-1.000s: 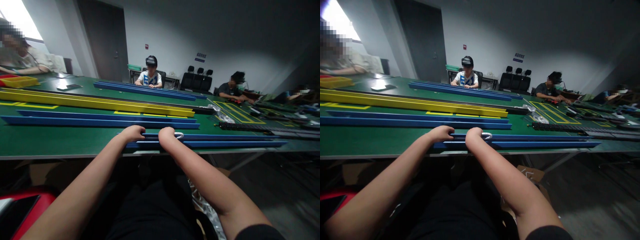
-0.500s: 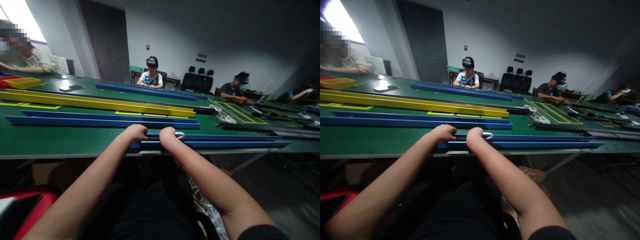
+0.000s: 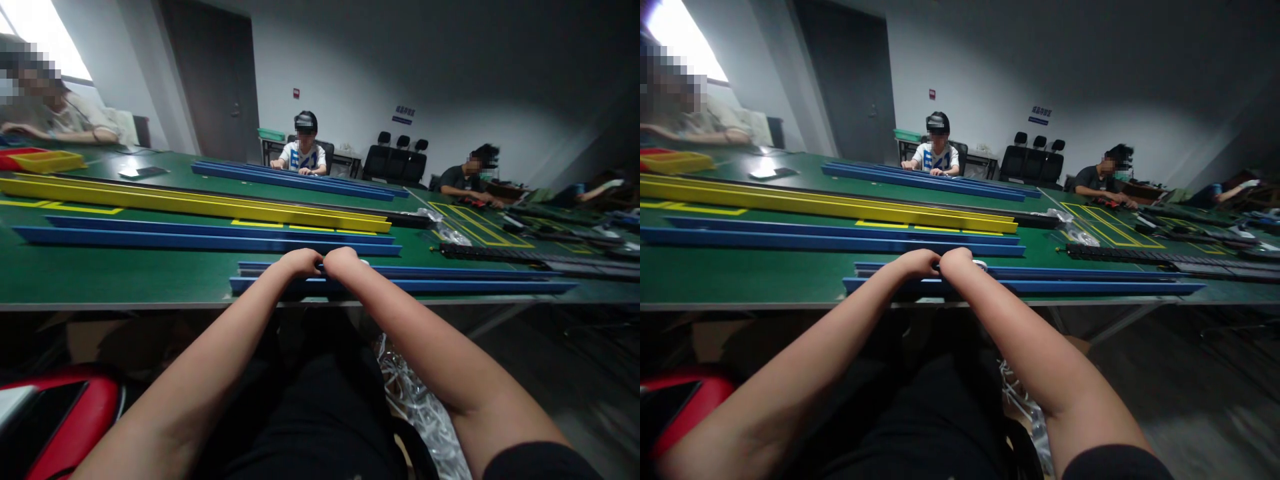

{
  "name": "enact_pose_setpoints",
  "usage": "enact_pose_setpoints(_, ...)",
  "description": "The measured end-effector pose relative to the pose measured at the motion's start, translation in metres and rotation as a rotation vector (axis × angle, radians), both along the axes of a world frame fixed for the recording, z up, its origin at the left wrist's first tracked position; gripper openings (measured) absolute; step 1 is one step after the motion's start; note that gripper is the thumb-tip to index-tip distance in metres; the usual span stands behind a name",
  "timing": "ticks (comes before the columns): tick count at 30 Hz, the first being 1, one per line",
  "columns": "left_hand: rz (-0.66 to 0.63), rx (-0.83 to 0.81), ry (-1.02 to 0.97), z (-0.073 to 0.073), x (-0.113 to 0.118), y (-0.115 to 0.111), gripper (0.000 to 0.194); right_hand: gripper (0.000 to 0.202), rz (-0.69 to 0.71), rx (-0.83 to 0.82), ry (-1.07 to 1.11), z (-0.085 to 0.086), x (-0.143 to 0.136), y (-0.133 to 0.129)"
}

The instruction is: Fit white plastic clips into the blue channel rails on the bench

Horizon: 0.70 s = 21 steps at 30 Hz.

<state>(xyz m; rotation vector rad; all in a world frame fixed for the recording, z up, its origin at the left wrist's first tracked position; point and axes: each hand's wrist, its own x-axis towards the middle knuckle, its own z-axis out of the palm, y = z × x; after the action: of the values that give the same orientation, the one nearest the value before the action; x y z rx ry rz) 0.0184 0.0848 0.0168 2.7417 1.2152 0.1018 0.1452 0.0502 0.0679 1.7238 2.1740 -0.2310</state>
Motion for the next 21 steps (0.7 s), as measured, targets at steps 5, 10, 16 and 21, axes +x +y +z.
enact_pose_setpoints(5,0.077,-0.023,-0.028,-0.006,-0.003,0.004,0.028,0.029,0.115,-0.175,-0.162,0.018,0.025,-0.005)
enact_pose_setpoints(10,0.09,-0.033,-0.047,-0.006,-0.004,0.003,0.028,0.026,0.015,-0.211,-0.211,0.017,0.04,-0.007)
enact_pose_setpoints(16,0.077,-0.019,-0.041,-0.005,-0.003,0.003,0.021,0.038,-0.166,-0.099,-0.254,0.005,0.058,0.001)
enact_pose_setpoints(21,0.058,-0.004,-0.026,-0.005,-0.002,0.004,0.022,0.043,-0.231,-0.047,-0.207,0.0,0.06,0.0)
